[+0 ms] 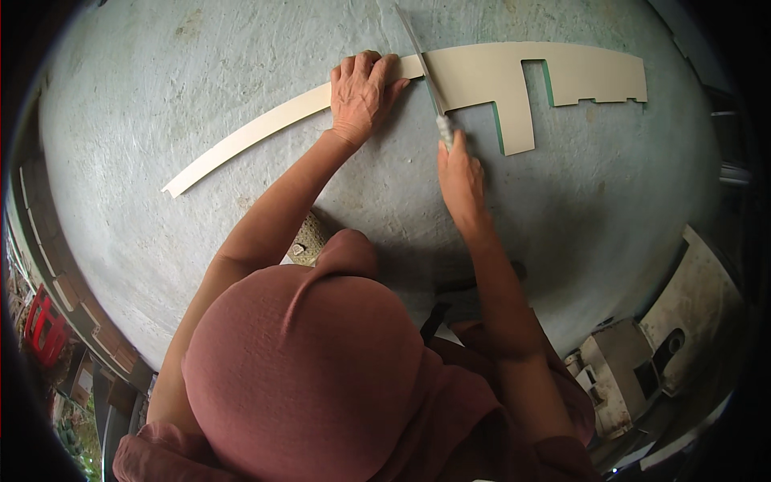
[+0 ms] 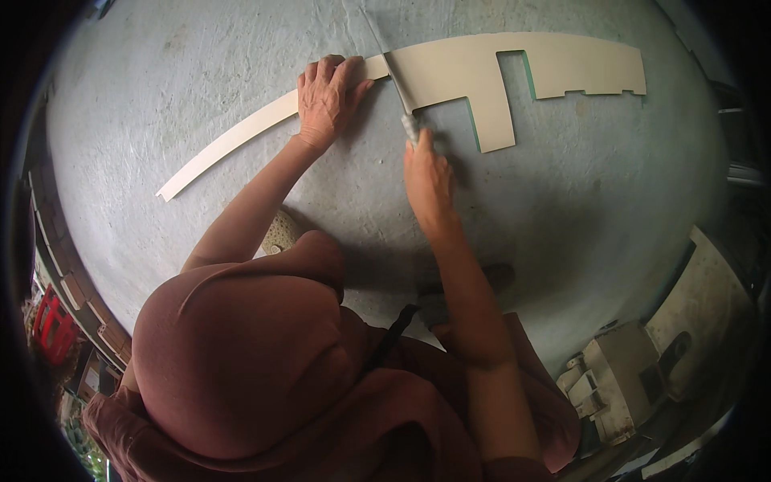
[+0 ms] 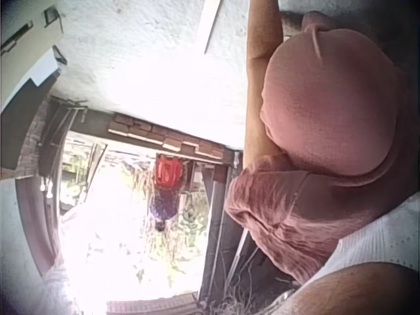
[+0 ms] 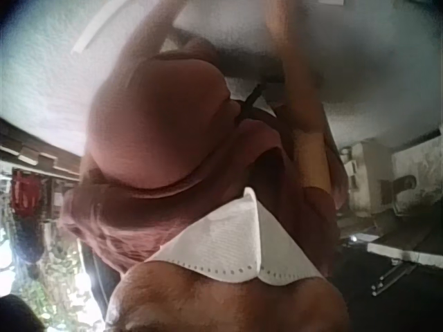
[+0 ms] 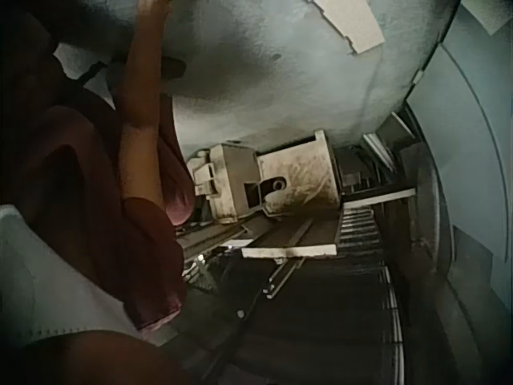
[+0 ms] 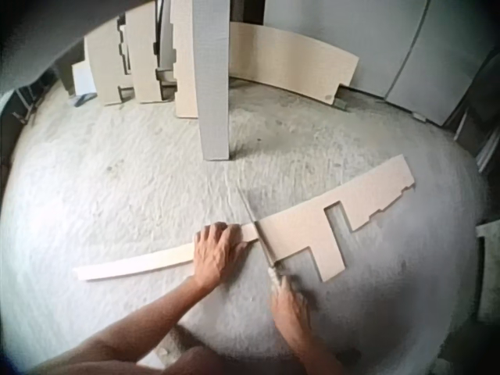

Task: The person cuts a strip of green-painted wood with a hand saw.

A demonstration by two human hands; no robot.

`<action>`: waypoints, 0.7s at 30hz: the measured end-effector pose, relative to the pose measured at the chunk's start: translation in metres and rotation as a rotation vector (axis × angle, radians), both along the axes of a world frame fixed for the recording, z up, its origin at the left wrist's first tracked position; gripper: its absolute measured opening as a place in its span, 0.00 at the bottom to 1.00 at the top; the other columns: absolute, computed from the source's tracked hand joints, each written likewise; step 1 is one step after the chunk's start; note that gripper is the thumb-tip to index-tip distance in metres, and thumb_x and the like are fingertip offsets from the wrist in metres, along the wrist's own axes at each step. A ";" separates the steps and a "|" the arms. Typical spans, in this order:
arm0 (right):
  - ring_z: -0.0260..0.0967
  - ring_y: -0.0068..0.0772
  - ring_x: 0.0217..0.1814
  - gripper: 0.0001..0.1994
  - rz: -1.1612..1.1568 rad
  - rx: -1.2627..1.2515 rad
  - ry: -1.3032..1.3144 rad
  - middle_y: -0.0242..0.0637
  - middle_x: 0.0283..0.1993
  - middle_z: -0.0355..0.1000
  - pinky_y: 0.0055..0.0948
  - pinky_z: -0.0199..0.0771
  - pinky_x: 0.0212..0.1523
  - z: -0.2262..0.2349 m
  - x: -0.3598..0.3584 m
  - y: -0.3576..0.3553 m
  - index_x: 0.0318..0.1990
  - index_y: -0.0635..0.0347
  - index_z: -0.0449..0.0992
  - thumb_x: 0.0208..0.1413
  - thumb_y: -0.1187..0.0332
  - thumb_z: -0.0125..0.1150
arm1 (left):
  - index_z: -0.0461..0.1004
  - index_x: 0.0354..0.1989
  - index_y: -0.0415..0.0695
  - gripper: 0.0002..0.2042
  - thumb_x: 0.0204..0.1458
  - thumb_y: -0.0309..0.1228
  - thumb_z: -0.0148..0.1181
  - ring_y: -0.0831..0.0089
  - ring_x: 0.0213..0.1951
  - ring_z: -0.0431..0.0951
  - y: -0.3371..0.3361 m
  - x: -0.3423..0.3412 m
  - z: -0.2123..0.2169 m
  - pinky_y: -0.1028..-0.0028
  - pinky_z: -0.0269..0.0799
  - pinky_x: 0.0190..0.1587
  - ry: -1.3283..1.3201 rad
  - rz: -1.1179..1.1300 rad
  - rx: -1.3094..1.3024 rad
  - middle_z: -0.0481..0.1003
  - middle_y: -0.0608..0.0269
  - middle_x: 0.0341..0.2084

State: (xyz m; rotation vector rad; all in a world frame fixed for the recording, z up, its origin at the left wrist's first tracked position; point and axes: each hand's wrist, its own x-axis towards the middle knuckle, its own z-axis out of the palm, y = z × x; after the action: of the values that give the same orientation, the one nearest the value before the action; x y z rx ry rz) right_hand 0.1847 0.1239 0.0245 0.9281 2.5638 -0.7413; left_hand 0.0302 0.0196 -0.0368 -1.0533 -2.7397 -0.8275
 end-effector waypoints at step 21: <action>0.69 0.61 0.32 0.12 0.030 0.003 0.057 0.56 0.27 0.71 0.51 0.69 0.31 -0.002 -0.012 0.005 0.45 0.61 0.60 0.59 0.63 0.47 | 0.69 0.46 0.53 0.18 0.46 0.43 0.59 0.63 0.42 0.65 0.002 0.001 0.000 0.65 0.60 0.44 -0.003 -0.008 0.007 0.68 0.64 0.40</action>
State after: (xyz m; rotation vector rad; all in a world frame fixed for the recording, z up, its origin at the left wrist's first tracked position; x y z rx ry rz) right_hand 0.1726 0.1291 0.0228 0.8800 2.6228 -0.7668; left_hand 0.0308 0.0215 -0.0364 -1.0632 -2.7349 -0.8391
